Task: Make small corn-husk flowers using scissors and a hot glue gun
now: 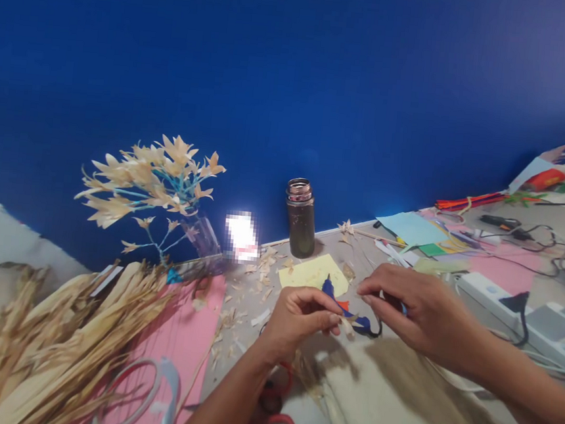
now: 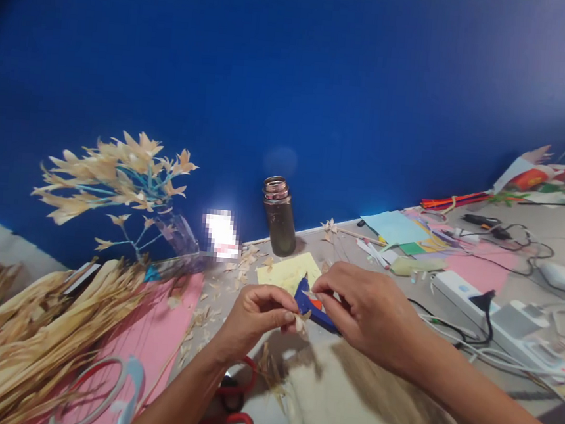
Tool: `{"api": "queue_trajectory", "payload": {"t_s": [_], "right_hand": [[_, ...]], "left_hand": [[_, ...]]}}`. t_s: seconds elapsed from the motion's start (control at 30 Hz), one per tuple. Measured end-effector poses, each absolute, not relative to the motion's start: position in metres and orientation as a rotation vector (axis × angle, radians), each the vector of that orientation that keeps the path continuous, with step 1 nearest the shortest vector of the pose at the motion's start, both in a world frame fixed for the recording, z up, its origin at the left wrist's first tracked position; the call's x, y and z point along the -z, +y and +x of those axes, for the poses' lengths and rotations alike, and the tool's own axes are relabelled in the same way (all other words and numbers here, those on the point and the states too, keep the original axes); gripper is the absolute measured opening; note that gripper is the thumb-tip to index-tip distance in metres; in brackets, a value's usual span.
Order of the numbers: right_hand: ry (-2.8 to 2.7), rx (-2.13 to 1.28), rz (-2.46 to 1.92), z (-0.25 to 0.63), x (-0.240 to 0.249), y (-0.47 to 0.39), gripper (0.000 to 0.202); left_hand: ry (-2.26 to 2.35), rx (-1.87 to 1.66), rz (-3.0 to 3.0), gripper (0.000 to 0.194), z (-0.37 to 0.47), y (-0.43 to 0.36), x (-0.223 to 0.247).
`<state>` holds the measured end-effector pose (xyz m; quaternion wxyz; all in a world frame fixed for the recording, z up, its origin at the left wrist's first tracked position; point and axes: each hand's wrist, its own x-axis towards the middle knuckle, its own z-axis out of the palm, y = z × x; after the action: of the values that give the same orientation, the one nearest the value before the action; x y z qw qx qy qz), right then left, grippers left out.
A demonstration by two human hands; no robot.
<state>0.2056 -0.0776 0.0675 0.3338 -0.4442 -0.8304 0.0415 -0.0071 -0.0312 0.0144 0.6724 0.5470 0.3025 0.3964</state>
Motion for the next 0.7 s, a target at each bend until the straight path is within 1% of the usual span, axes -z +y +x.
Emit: {"api": "queue_trajectory", "payload": {"t_s": [0.2,0.4,0.7], "right_hand": [[-2.319,0.059,-1.142,0.203,-0.068,-0.094,0.023],[-2.417,0.118,-1.198,0.200,-0.067,-0.099,0.023],[-2.415,0.128,-1.203,0.198,-0.069,-0.100,0.026]], "left_hand": [[0.653,-0.851,1.179,0.027,-0.005,-0.038,-0.029],[0.651,-0.834,1.168,0.022,-0.003,-0.043,-0.031],[0.638,-0.795,1.188,0.020,-0.004,-0.042,-0.028]]}}
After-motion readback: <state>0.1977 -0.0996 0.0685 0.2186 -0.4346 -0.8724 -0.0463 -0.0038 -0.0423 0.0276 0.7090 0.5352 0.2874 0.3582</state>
